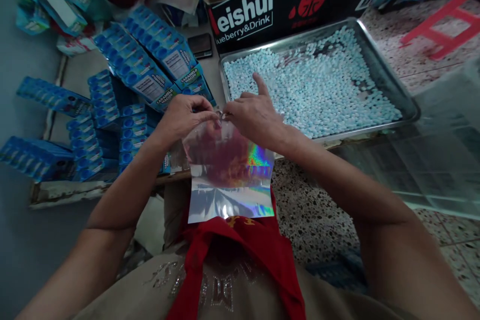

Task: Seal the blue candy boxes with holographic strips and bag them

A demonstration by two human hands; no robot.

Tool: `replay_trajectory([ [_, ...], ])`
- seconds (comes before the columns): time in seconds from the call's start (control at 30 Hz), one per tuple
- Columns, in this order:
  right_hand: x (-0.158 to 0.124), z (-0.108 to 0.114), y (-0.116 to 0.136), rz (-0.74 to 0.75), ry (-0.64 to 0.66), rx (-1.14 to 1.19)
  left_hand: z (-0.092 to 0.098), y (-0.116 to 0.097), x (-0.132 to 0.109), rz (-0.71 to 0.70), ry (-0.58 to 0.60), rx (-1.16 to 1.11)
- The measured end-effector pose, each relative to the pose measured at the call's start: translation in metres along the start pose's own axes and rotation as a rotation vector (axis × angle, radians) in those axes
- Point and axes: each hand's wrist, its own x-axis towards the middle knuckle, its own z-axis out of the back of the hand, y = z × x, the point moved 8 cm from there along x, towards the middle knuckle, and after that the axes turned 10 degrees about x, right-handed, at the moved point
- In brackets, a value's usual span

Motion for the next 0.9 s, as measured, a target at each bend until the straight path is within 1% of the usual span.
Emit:
replay_trajectory([
  [0.07, 0.001, -0.002, 0.003, -0.006, 0.047, 0.001, 0.002, -0.003, -0.003, -0.034, -0.014, 0.003],
  [0.13, 0.001, -0.003, 0.000, -0.026, 0.100, 0.046, 0.006, -0.009, -0.009, -0.092, -0.059, 0.035],
  [0.23, 0.002, -0.006, -0.011, -0.049, 0.127, 0.206, 0.007, -0.018, -0.019, -0.188, -0.104, 0.140],
  [0.3, 0.003, -0.009, -0.017, -0.052, 0.141, 0.322, 0.006, -0.018, -0.021, -0.192, -0.096, 0.185],
  [0.37, 0.003, -0.013, -0.020, -0.053, 0.166, 0.392, 0.004, -0.010, -0.018, -0.136, -0.054, 0.160],
  [0.47, 0.003, -0.016, -0.021, -0.063, 0.176, 0.422, -0.003, 0.004, -0.011, -0.049, 0.112, 0.052],
  [0.5, 0.002, -0.015, -0.021, -0.065, 0.173, 0.422, -0.005, 0.006, -0.010, -0.038, 0.153, 0.023],
  [0.53, 0.002, -0.015, -0.020, -0.067, 0.168, 0.417, -0.005, 0.007, -0.010, -0.039, 0.163, 0.007],
  [0.57, 0.002, -0.014, -0.020, -0.070, 0.160, 0.412, -0.003, 0.005, -0.010, -0.054, 0.139, 0.005],
  [0.6, 0.001, -0.013, -0.020, -0.073, 0.151, 0.406, 0.000, 0.002, -0.011, -0.081, 0.089, 0.020],
  [0.67, 0.001, -0.011, -0.021, -0.078, 0.133, 0.398, 0.005, -0.008, -0.015, -0.155, -0.021, 0.099],
  [0.73, 0.002, -0.009, -0.020, -0.068, 0.124, 0.389, 0.005, -0.016, -0.020, -0.222, -0.077, 0.196],
  [0.8, 0.003, -0.009, -0.019, -0.051, 0.125, 0.360, 0.001, -0.020, -0.021, -0.254, -0.084, 0.246],
  [0.9, 0.004, -0.010, -0.017, -0.036, 0.130, 0.299, -0.004, -0.019, -0.019, -0.262, -0.051, 0.237],
])
